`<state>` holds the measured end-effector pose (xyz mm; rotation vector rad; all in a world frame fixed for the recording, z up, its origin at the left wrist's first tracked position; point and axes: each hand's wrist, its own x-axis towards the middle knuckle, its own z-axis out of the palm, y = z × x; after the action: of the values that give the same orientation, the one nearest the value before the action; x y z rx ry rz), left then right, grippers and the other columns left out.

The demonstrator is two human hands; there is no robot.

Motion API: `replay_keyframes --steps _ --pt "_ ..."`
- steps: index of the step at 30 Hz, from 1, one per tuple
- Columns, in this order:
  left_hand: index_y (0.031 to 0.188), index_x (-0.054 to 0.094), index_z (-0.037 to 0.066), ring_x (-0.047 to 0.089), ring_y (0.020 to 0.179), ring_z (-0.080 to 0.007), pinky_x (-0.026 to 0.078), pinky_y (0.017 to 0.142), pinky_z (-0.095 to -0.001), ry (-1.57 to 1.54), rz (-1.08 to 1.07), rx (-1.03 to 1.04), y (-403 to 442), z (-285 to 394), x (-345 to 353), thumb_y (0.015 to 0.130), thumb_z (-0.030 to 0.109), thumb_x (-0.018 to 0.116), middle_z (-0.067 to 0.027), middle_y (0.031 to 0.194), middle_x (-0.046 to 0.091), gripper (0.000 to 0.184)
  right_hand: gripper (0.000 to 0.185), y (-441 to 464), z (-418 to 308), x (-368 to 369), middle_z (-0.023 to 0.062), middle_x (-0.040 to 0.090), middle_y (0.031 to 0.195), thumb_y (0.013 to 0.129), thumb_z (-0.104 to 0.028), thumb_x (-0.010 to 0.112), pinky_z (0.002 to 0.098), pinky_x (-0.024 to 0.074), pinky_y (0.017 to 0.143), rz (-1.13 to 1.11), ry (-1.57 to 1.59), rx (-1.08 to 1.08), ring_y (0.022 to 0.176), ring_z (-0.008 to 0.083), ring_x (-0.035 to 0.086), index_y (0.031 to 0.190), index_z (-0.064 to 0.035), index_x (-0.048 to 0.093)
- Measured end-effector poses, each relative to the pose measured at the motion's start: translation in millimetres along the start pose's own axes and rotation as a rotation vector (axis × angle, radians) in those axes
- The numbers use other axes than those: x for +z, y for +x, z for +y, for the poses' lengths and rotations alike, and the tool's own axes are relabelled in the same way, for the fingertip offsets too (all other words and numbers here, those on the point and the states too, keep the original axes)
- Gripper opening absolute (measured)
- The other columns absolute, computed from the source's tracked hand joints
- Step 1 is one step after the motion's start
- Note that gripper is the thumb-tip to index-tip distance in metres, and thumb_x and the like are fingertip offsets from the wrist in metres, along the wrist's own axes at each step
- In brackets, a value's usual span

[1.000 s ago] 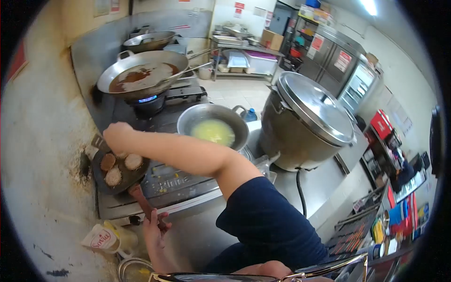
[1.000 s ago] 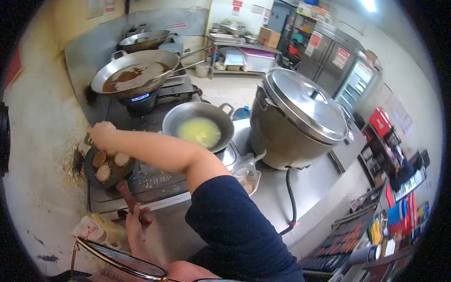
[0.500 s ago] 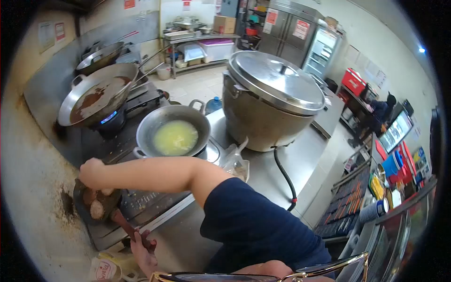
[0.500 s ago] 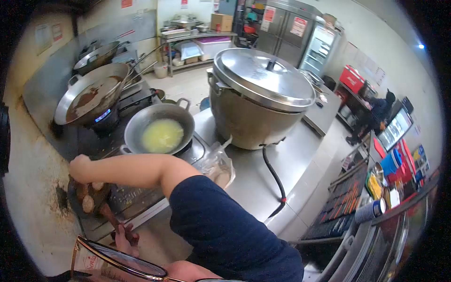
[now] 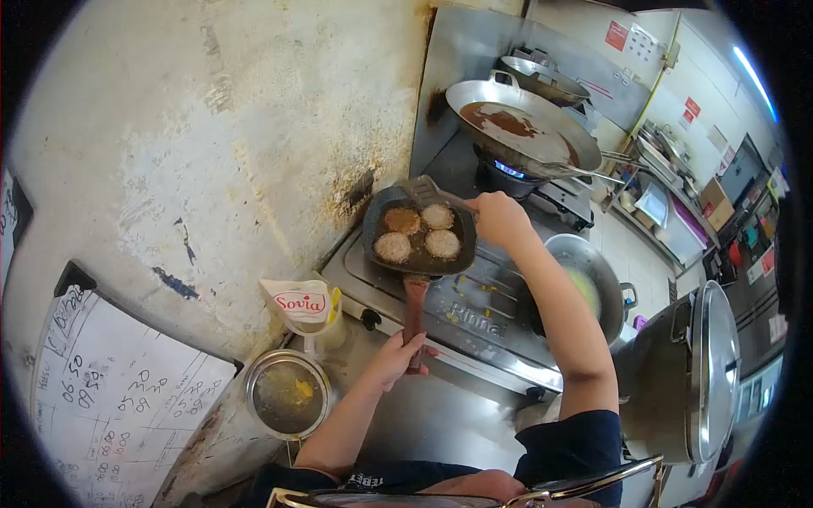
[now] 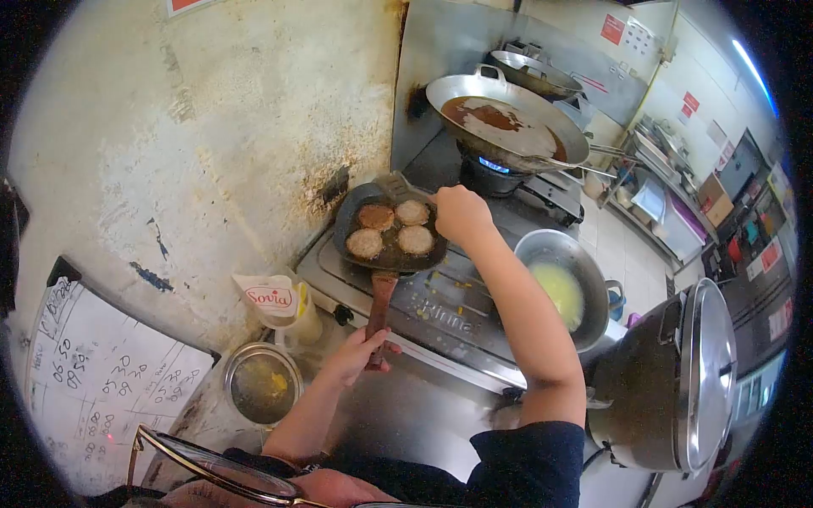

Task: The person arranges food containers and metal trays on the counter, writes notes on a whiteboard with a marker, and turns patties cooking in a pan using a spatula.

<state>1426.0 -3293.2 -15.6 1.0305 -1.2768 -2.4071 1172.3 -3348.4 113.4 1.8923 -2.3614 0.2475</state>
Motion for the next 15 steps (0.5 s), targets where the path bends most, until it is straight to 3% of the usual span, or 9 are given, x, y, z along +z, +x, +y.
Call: replay_keyframes --steps 8,11,15 --pt "0.108 0.044 0.008 0.056 0.058 -0.0119 0.051 0.055 -0.0251 0.049 0.018 0.016 -0.8 2.3 0.8 0.092 0.035 0.048 -0.0086 0.093 0.062 0.031 0.025 -29.8 -21.9 -13.0 0.0205 0.064 0.085 0.07 -0.007 0.056 0.0416 0.0519 0.072 -0.041 0.053 0.001 0.082 0.0355 0.063 0.093 -0.0071 0.066" --pt "0.106 0.044 0.009 0.057 0.057 -0.012 0.051 0.055 -0.0254 -0.014 0.009 0.03 2.9 -3.9 -1.5 0.092 0.035 0.048 -0.0084 0.092 0.062 0.03 0.023 -19.6 -22.1 7.0 0.0178 0.064 0.083 0.069 -0.008 0.058 0.0419 0.0526 0.069 -0.009 -0.046 0.006 0.079 0.034 0.064 0.091 -0.0082 0.066" --pt "0.106 0.044 0.009 0.057 0.058 -0.012 0.051 0.056 -0.0263 0.014 0.008 0.023 1.3 -1.7 -2.0 0.092 0.035 0.048 -0.0082 0.092 0.063 0.031 0.019 -25.1 -18.4 -26.2 0.0165 0.065 0.079 0.069 -0.013 0.059 0.0384 0.0531 0.066 0.071 -0.206 0.026 0.077 0.0321 0.065 0.087 -0.0078 0.066"
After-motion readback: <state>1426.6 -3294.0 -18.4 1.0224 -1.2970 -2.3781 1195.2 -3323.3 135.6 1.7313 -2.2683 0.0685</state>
